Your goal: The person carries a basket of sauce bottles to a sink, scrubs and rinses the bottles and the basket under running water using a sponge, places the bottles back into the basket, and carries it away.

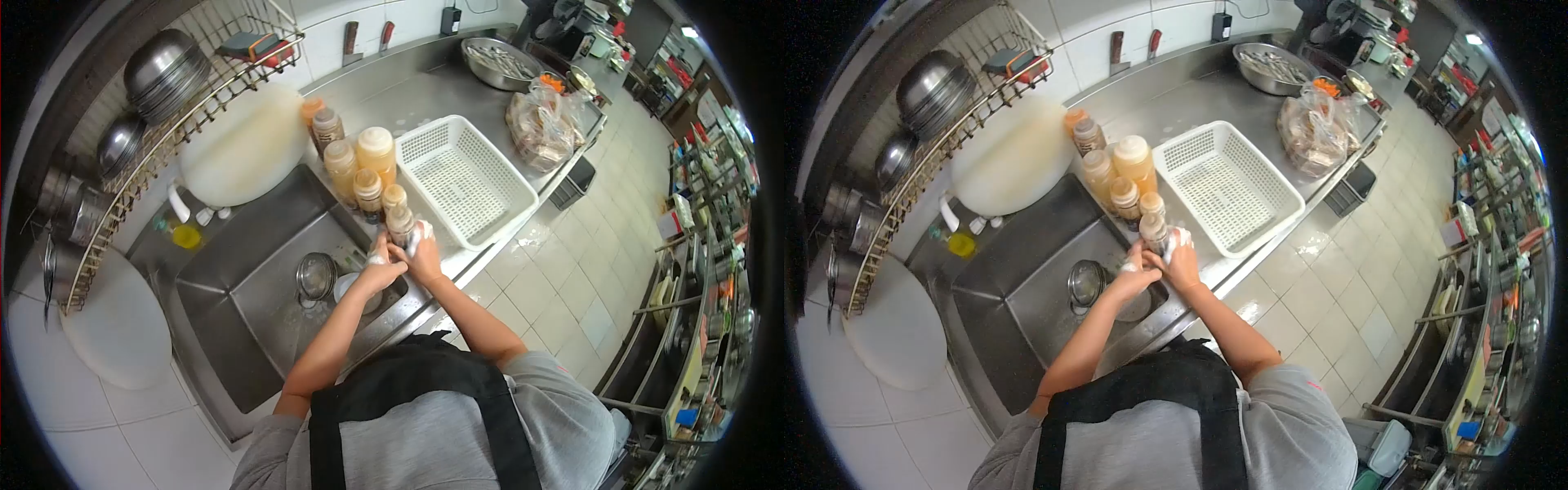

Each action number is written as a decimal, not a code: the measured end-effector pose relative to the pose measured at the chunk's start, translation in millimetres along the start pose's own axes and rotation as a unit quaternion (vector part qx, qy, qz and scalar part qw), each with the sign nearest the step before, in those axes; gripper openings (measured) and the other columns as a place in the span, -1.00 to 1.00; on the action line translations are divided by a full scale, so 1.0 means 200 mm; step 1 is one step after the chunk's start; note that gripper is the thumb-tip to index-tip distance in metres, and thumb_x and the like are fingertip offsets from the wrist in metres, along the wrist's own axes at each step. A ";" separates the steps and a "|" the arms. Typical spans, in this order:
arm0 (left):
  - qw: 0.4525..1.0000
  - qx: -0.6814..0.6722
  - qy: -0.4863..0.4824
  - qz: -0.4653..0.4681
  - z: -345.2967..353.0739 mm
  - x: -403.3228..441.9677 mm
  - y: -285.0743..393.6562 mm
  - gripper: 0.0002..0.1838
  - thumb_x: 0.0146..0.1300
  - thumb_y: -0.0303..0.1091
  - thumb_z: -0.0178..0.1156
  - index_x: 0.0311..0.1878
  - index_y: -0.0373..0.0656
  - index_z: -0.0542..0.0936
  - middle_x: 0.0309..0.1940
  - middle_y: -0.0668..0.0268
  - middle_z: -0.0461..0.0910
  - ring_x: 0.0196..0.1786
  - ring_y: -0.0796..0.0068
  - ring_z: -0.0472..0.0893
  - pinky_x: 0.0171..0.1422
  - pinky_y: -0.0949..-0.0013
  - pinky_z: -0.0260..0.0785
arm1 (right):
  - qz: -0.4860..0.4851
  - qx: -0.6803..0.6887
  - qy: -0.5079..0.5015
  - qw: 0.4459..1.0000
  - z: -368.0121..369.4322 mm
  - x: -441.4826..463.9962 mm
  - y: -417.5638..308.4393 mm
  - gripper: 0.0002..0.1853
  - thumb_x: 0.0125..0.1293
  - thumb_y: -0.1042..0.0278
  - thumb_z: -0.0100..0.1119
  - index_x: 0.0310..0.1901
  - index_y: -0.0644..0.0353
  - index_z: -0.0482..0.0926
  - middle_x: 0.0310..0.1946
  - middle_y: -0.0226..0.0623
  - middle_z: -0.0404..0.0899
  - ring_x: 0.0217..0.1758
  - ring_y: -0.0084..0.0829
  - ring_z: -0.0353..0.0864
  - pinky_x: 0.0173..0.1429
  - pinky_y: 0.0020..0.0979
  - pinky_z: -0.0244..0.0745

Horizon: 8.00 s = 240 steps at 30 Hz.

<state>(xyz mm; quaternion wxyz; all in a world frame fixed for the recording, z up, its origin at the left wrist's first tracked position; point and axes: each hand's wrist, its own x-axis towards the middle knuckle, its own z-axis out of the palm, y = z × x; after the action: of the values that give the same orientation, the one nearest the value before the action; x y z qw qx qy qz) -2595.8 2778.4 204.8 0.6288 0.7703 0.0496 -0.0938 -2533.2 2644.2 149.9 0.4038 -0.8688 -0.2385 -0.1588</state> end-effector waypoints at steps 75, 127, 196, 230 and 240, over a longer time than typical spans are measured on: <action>0.612 -0.307 0.729 -0.029 -0.58 -1.40 -0.66 -0.06 0.12 -0.38 0.14 0.57 -0.03 -0.07 0.39 0.11 0.24 0.39 0.11 0.28 0.47 0.03 0.09 | 0.107 -0.300 -0.627 0.711 1.45 -0.66 0.17 -0.30 0.36 0.15 0.19 0.48 -0.02 0.18 0.54 -0.22 0.05 0.53 0.10 0.07 0.52 0.06 0.05; 0.643 -0.389 0.629 0.200 -0.57 -1.39 -0.10 -0.10 -0.11 -0.52 0.06 0.46 -0.19 0.12 0.25 0.13 0.34 0.27 0.19 0.41 0.29 0.15 0.38 | -0.194 0.235 -0.348 0.887 1.10 -0.12 -1.48 -0.80 0.35 0.36 0.04 -0.07 0.25 0.51 -0.20 0.11 0.58 -0.09 0.12 0.58 0.04 -0.03 0.44; 0.730 -0.351 0.585 0.046 -0.65 -1.67 -0.17 -0.02 0.34 0.43 -0.09 0.58 -0.04 -0.09 0.46 0.11 0.22 0.45 0.17 0.29 0.48 0.12 0.17 | -0.476 0.090 -0.493 0.723 0.66 -0.10 -1.20 -0.33 0.14 0.33 0.29 0.34 -0.08 0.37 0.02 -0.10 0.63 -0.08 -0.06 0.67 0.02 -0.10 0.59; 0.696 -0.116 0.702 0.095 -1.02 -1.60 -0.11 -0.45 0.53 0.06 -0.05 -0.05 -0.35 0.58 -0.30 0.30 0.66 -0.29 0.55 0.61 -0.13 0.45 0.49 | -0.163 0.375 -0.407 0.817 0.64 0.73 -1.32 -0.73 0.22 0.13 0.41 -0.20 0.12 0.64 -0.35 -0.38 0.69 -0.25 -0.56 0.63 -0.07 -0.43 0.52; 0.635 -0.010 0.768 0.077 -0.91 -1.41 0.02 -0.42 0.52 0.03 -0.03 -0.29 -0.39 0.62 -0.49 0.36 0.58 -0.41 0.62 0.48 -0.28 0.46 0.34 | -0.164 0.423 -0.353 0.818 0.55 0.20 -1.60 -0.76 0.31 0.23 0.17 -0.11 0.19 0.59 -0.03 -0.08 0.60 0.06 -0.18 0.58 0.19 -0.28 0.45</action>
<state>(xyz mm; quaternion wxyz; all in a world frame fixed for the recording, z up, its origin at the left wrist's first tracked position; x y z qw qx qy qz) -2855.9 2966.9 302.4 0.3766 0.5587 0.4566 0.5809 -2663.7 2921.0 300.0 0.5882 -0.5572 -0.5468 0.2112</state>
